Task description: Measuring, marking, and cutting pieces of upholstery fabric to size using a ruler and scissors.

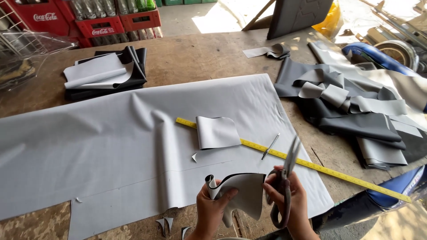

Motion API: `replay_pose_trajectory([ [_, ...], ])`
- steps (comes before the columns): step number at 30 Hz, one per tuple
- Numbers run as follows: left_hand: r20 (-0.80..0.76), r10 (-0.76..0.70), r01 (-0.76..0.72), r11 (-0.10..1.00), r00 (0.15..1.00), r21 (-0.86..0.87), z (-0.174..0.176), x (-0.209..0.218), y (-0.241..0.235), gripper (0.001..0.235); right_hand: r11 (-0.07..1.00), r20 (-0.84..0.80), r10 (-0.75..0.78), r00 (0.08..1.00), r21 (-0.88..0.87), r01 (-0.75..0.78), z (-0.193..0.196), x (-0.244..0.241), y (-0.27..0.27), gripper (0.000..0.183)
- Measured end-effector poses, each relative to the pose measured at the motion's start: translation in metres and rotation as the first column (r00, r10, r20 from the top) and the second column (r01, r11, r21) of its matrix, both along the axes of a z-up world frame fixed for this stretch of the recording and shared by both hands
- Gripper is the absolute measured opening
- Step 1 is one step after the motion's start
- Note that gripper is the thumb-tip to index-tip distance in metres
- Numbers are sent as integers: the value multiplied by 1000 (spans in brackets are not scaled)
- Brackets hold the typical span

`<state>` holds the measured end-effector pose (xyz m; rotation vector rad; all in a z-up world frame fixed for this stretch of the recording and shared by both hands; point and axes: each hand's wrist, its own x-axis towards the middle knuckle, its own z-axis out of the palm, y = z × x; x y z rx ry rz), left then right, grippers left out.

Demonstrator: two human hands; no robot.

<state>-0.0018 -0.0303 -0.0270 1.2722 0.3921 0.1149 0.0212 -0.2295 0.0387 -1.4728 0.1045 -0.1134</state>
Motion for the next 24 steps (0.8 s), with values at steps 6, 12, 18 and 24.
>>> replay_pose_trajectory([
  [6, -17, 11, -11, 1000, 1000, -7, -2, 2, -3, 28, 978, 297, -7, 955, -195, 68, -17, -5, -10, 54],
  [12, 185, -113, 109, 994, 976, 31, 19, -9, -2, 18, 980, 235, -90, 968, -154, 129, -7, -18, 2, 50],
  [18, 227, -146, 119, 985, 963, 128, 21, -10, -6, 17, 976, 148, -179, 973, -96, 194, 1, -31, 3, 47],
  [24, 161, -137, 116, 984, 977, 133, -9, -9, -8, 24, 976, 209, -210, 955, -9, 217, 7, -39, 1, 44],
])
